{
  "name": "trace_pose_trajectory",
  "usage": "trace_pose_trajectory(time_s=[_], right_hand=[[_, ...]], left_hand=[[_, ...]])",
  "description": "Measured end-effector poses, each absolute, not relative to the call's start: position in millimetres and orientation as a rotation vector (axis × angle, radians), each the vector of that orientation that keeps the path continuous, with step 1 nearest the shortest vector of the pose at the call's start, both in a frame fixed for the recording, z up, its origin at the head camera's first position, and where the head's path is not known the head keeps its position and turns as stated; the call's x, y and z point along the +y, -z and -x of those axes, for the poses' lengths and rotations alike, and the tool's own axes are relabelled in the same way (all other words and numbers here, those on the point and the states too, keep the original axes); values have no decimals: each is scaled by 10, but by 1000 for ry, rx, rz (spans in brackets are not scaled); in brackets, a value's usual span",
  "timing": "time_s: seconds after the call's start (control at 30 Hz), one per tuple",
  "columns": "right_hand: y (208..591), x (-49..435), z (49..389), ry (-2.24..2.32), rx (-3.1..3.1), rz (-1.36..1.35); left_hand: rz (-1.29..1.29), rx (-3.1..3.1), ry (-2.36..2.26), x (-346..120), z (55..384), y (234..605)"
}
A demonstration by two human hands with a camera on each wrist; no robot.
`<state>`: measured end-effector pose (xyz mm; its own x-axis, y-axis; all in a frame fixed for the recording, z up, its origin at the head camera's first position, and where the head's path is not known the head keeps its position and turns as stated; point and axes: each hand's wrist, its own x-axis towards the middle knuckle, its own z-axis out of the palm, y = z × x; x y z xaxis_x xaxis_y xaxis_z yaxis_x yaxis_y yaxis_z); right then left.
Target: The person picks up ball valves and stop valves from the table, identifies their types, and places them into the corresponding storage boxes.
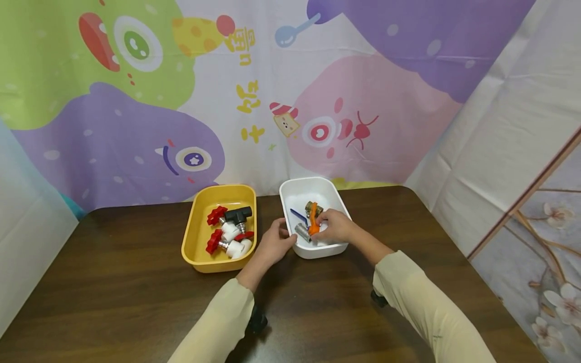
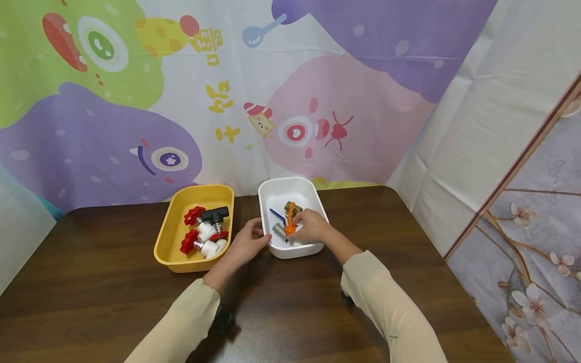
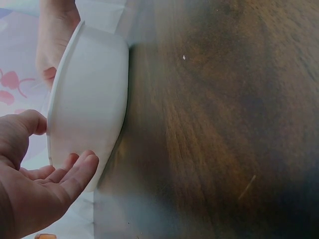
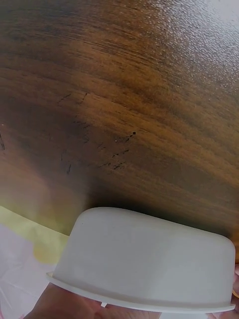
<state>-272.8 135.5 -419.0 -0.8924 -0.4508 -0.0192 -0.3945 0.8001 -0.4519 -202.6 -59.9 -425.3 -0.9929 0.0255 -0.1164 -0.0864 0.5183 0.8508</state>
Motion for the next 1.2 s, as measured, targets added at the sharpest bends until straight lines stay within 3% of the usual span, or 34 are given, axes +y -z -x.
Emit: trace_pose_trajectory(time_s=[1.2], right_hand=[[4053, 1474, 2729, 837, 2923, 732]], left_hand=[[32, 2672, -1441, -592, 2049, 4233]])
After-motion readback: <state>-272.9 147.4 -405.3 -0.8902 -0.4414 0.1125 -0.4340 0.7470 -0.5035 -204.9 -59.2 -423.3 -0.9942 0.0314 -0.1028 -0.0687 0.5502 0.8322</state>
